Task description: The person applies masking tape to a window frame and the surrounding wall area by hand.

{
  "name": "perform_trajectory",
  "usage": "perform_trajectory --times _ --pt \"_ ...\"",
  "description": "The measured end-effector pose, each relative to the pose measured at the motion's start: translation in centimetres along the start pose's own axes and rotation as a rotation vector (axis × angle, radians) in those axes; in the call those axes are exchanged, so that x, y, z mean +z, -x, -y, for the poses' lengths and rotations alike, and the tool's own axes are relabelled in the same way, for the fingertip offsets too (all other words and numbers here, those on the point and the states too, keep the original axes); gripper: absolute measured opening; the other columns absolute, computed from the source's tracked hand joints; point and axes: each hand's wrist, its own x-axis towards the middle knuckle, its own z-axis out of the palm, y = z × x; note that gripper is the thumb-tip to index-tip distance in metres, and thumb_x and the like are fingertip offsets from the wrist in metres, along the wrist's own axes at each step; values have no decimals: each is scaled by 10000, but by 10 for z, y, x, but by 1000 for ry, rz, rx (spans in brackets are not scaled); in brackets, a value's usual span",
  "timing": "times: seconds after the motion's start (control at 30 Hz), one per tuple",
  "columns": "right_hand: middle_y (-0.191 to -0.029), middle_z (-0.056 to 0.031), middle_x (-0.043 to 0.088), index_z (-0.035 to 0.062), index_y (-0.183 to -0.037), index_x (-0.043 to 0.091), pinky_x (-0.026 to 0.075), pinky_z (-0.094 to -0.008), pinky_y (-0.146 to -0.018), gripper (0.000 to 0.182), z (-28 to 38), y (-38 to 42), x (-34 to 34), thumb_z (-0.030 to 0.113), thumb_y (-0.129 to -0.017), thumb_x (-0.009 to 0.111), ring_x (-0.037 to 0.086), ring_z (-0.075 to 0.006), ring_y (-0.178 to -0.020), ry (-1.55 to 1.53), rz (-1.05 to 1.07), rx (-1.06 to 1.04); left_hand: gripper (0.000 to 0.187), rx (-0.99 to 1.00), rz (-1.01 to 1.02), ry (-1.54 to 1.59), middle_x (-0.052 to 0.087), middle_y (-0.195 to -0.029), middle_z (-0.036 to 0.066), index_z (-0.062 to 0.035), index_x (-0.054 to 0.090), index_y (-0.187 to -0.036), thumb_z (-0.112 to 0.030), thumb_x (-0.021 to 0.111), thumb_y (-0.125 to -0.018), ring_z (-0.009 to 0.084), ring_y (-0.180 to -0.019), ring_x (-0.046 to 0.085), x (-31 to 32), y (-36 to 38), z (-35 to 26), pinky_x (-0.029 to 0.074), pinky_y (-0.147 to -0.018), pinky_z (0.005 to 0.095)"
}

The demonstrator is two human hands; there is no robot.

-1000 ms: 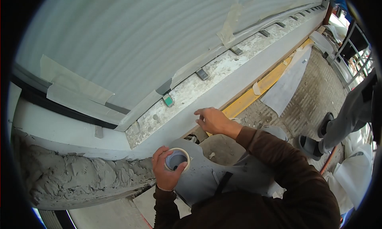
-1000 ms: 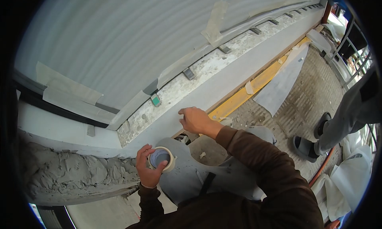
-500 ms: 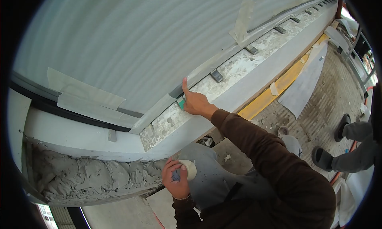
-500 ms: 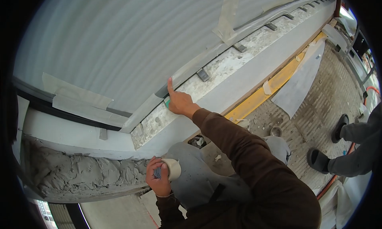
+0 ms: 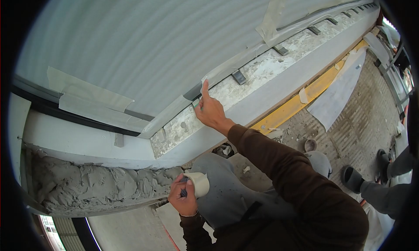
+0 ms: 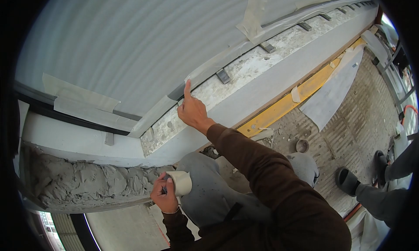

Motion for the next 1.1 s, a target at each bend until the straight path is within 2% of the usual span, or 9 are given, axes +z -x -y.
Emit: perform_trajectory --times 0.13,0.2,0.23,0.3,0.37,0.53,0.63,0.9,1.1 --pt "-783 -224 675 -163 -1524 3 545 -484 -689 993 6 -22 -11 149 -806 612 663 -408 -714 107 167 20 96 191 352 -165 729 -954 160 14 687 -891 -46 724 -826 434 -1174 642 -17 -3 -11 437 -1062 529" --pt "-799 -232 689 -122 -1483 339 550 -485 -727 816 12 -28 -18 196 -792 634 680 -415 -762 176 150 39 152 241 418 -254 732 -988 163 8 694 -944 -48 740 -810 446 -1189 633 -18 -4 -28 424 -1076 540" --pt "-799 -232 689 -122 -1483 339 550 -485 -727 816 20 -33 -30 196 -792 634 680 -415 -762 177 164 36 217 285 478 -335 735 -1023 166 2 700 -996 -51 755 -793 458 -1203 624 -16 -5 -35 411 -1090 551" --pt "-827 -227 710 -43 -1237 662 559 -463 -766 524 38 -43 -59 223 -786 650 698 -408 -829 217 237 10 235 344 528 -457 719 -1058 169 -4 677 -1017 -54 749 -798 450 -1243 589 -16 -7 -39 398 -1106 549" --pt "-845 -206 731 -6 -1020 758 564 -439 -781 357 61 -48 -85 263 -797 679 718 -372 -870 182 412 -15 255 377 557 -584 702 -1094 172 -9 654 -1038 -57 743 -803 442 -1283 555 -19 -14 -36 385 -1123 547" --pt "-1194 -189 708 -7 -1297 649 521 -410 -911 643 115 -19 -105 403 -823 795 668 -301 -1102 18 953 -179 244 -103 327 -62 691 -1009 190 12 639 -1052 -72 728 -841 370 -984 626 -8 -30 -39 481 -937 419" --pt "-1288 -174 657 37 -1386 589 474 -426 -1029 702 124 6 -88 346 -805 836 598 -331 -1230 17 1072 -369 233 -38 245 -29 684 -948 182 17 629 -1048 -73 724 -854 330 -901 611 2 -47 -35 474 -806 388" --pt "-1016 -153 716 16 -908 656 509 -417 -843 119 124 30 -48 108 -860 715 666 -359 -954 27 773 -453 326 -134 165 349 716 -1003 164 18 616 -1145 -111 736 -870 277 -917 686 21 -54 -28 514 -875 367" --pt "-781 -139 693 31 -845 603 505 -455 -667 61 126 35 -49 67 -849 652 663 -402 -753 167 679 -601 304 13 293 76 731 -1016 167 30 657 -1105 -139 757 -873 263 -983 717 22 -48 -4 530 -889 364"
